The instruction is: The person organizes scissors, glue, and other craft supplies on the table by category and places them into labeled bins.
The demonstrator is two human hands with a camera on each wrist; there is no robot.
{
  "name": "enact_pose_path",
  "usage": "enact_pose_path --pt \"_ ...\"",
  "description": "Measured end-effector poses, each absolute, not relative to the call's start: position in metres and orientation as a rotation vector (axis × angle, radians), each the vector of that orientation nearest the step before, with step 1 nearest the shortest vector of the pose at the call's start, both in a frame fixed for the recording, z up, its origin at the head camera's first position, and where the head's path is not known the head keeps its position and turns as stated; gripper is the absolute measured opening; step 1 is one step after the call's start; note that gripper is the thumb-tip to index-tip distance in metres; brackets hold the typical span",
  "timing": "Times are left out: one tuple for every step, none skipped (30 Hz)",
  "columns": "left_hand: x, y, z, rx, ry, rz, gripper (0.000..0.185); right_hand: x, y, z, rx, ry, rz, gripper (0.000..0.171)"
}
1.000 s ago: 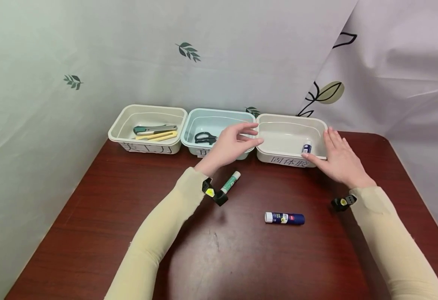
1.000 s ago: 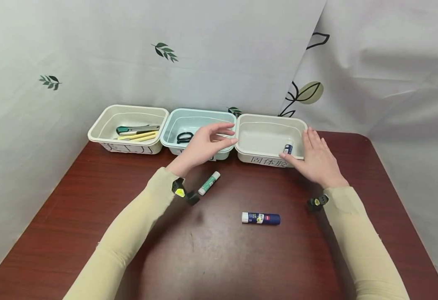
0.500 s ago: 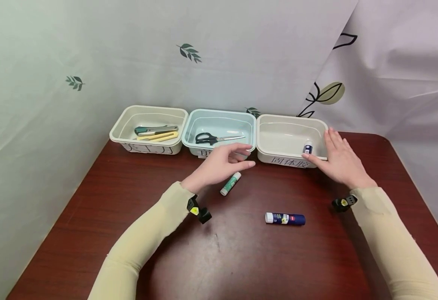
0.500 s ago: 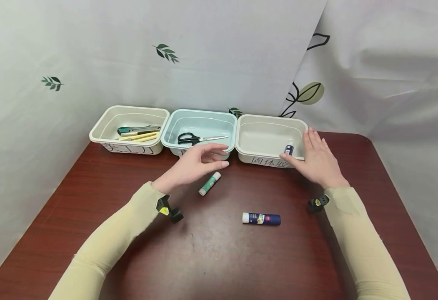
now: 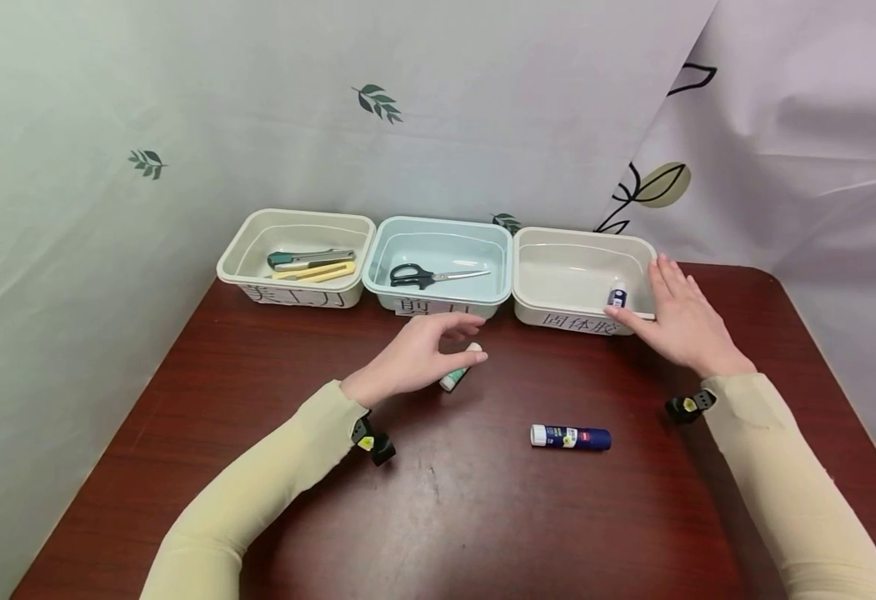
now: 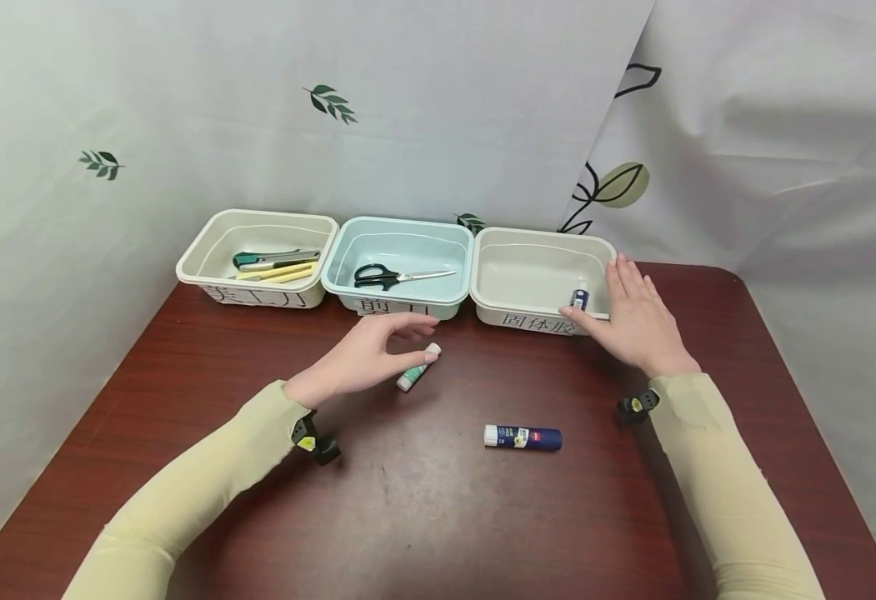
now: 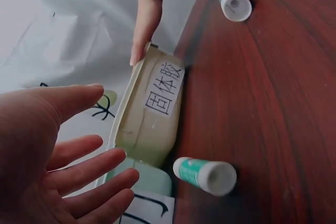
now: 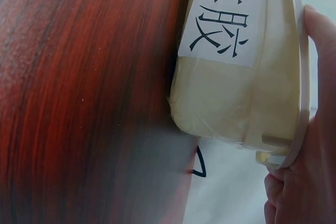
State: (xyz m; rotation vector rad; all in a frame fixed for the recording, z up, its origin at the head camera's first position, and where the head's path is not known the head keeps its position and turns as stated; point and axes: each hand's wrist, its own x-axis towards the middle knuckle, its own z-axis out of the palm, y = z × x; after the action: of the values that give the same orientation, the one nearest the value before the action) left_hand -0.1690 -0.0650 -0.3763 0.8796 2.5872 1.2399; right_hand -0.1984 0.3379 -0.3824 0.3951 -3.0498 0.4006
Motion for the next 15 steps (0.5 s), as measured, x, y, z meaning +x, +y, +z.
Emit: enact_pose_path --pt "-0.169 -0.068 -0.377 0.872 2.583 1.249 0.049 -0.198 0.338 -0.383 0.397 -3.049 0.401 0.105" --pt "-0.169 -0.071 -0.378 0.864 2.578 1.262 0.049 -0.198 0.338 -0.383 0.398 -3.048 0.402 0.105" --pt "-0.169 -0.073 -0.379 0.857 2.579 1.271 0.049 -0.198 0.338 -0.383 0.399 -3.047 0.404 0.105" --pt "-0.169 -0.076 -0.379 0.852 2.574 1.282 0.049 -0.198 0.338 -0.383 0.4 -3.046 0.406 0.104" --pt "-0.169 -0.078 -0.379 0.848 2.572 1.291 0.05 -0.199 0.339 -0.384 0.399 -3.045 0.409 0.104" --pt "-0.169 -0.081 -0.38 0.843 2.572 1.296 0.05 -0.199 0.339 -0.384 0.399 -3.046 0.411 0.105" --pt "-0.169 -0.083 -0.38 0.838 2.576 1.295 0.051 -0.199 0.339 -0.384 0.399 -3.047 0.411 0.105" --pt "-0.169 -0.084 -0.381 0.833 2.576 1.295 0.051 -0.199 0.339 -0.384 0.399 -3.046 0.412 0.105" --pt "-0.169 -0.086 -0.382 0.828 2.575 1.295 0.052 -0.199 0.339 -0.384 0.398 -3.046 0.413 0.105" --pt "-0.168 -0.087 -0.383 0.827 2.57 1.293 0.053 -0.199 0.339 -0.384 0.397 -3.048 0.413 0.106" --pt "-0.168 -0.087 -0.384 0.824 2.566 1.289 0.054 -0.199 0.339 -0.384 0.396 -3.049 0.414 0.106" --pt "-0.168 -0.088 -0.386 0.821 2.561 1.284 0.055 -0.199 0.339 -0.384 0.396 -3.049 0.414 0.106" --pt "-0.168 -0.088 -0.388 0.821 2.555 1.282 0.056 -0.199 0.339 -0.384 0.395 -3.049 0.411 0.106" --pt "-0.168 -0.088 -0.39 0.822 2.548 1.28 0.057 -0.199 0.339 -0.384 0.393 -3.051 0.411 0.106" --pt "-0.167 -0.088 -0.392 0.823 2.543 1.278 0.058 -0.199 0.339 -0.384 0.392 -3.053 0.41 0.106"
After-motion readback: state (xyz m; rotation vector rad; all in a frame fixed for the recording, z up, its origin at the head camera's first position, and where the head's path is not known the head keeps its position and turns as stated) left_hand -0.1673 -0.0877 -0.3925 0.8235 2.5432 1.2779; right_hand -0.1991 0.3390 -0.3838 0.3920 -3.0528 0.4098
